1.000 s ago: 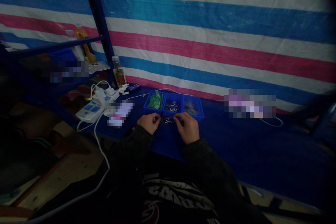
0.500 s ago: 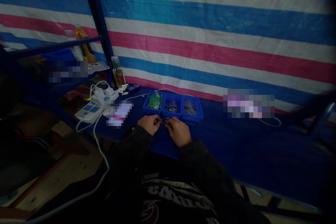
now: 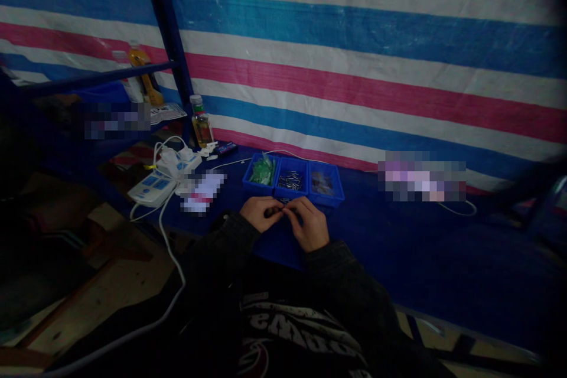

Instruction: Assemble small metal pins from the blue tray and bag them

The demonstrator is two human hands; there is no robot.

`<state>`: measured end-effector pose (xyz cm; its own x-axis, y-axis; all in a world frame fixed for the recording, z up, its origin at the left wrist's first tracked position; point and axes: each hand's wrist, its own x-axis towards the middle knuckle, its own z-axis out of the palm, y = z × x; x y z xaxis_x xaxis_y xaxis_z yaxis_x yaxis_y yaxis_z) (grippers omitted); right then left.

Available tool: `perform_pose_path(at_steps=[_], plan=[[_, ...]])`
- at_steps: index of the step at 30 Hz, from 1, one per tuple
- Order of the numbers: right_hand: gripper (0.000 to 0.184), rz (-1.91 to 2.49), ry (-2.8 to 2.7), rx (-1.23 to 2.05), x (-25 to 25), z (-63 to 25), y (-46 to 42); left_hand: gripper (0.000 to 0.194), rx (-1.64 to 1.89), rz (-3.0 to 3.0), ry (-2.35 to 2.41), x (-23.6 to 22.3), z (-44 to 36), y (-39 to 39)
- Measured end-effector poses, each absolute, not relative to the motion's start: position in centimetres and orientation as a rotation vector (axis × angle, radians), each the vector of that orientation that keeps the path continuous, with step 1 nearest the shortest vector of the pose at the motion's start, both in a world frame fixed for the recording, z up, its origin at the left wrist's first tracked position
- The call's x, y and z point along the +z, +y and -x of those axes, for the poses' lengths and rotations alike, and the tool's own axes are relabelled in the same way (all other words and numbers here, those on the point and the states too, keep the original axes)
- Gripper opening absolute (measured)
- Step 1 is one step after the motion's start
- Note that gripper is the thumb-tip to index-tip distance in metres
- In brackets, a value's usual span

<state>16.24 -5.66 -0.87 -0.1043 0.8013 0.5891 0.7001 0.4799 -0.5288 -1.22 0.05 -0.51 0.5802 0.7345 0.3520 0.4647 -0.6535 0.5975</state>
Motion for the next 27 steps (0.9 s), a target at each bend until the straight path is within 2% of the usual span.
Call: perform_pose_path(at_steps=[7, 27], plan=[[0.019, 1.307, -1.892, 0.132, -1.6, -16.7, -5.4, 0.015, 0.96, -2.264, 0.948, 0.2, 1.2, -0.6], [0.014, 1.353, -1.894, 0.101, -1.8, -16.9, -5.7, 0.021, 0.702, -2.266, 0.927, 0.8, 1.3, -0.5]])
